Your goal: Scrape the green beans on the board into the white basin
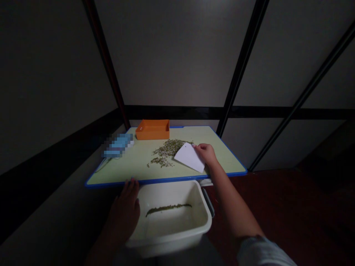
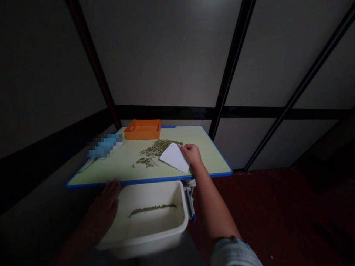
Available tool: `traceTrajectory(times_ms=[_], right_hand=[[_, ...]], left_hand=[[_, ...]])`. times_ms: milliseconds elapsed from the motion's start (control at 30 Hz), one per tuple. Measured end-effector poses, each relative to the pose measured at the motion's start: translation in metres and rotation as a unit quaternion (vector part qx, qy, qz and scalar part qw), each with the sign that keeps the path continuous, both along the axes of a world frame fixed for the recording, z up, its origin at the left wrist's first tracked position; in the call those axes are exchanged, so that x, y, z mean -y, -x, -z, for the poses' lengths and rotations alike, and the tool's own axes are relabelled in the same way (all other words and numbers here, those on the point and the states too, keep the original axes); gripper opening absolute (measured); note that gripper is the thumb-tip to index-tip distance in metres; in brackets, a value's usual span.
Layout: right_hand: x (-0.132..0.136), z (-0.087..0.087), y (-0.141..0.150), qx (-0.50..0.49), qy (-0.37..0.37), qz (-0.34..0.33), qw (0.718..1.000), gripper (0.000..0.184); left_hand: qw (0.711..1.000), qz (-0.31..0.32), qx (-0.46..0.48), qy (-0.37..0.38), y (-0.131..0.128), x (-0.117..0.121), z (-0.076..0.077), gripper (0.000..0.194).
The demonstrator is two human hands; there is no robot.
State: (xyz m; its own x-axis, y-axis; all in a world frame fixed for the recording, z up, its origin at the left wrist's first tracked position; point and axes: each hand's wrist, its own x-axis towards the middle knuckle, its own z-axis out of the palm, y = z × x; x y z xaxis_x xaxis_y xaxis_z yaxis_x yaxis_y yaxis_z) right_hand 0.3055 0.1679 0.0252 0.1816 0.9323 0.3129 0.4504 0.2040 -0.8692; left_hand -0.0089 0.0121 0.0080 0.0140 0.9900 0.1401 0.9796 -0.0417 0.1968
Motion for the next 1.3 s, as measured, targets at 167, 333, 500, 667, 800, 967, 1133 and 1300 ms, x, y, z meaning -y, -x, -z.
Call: traceTrajectory(times_ms=[167, 333, 500, 667, 800, 967, 1133, 1300], right_hand=[[-0.003, 0.001, -0.005, -0.062, -0.013, 0.050, 0.997, 0.048], [-0.003, 0.003, -0.004, -0.061, 0.040, 0.012, 0.997, 0.046], [-0.004, 0.007, -0.001, -0.029, 0.047, -0.016, 0.998, 0.043], [-0.006, 0.006, 0.000, 0.017, 0.042, -0.029, 0.999, 0.041], [-0.010, 0.005, 0.002, 0.084, 0.061, -0.003, 0.995, 0.041], [-0.014, 0.002, 0.006, 0.125, 0.078, 0.001, 0.989, 0.040], [-0.014, -0.001, 0.009, 0.142, 0.080, -0.005, 0.987, 0.041], [-0.014, -0.002, 0.008, 0.167, 0.091, -0.005, 0.982, 0.041]], left_hand=[[1.000, 0.006, 0.009, -0.016, 0.003, -0.001, 0.005, 0.055], [0.999, 0.015, 0.014, -0.036, 0.008, -0.006, 0.014, 0.055], [0.998, 0.031, 0.022, -0.055, 0.011, -0.009, 0.019, 0.054], [0.997, 0.037, 0.027, -0.064, 0.012, -0.009, 0.018, 0.053], [0.997, 0.041, 0.029, -0.064, 0.012, -0.008, 0.018, 0.052], [0.996, 0.046, 0.033, -0.072, 0.013, -0.009, 0.019, 0.053], [0.994, 0.055, 0.036, -0.084, 0.017, -0.010, 0.021, 0.051], [0.993, 0.060, 0.040, -0.091, 0.018, -0.011, 0.023, 0.050]])
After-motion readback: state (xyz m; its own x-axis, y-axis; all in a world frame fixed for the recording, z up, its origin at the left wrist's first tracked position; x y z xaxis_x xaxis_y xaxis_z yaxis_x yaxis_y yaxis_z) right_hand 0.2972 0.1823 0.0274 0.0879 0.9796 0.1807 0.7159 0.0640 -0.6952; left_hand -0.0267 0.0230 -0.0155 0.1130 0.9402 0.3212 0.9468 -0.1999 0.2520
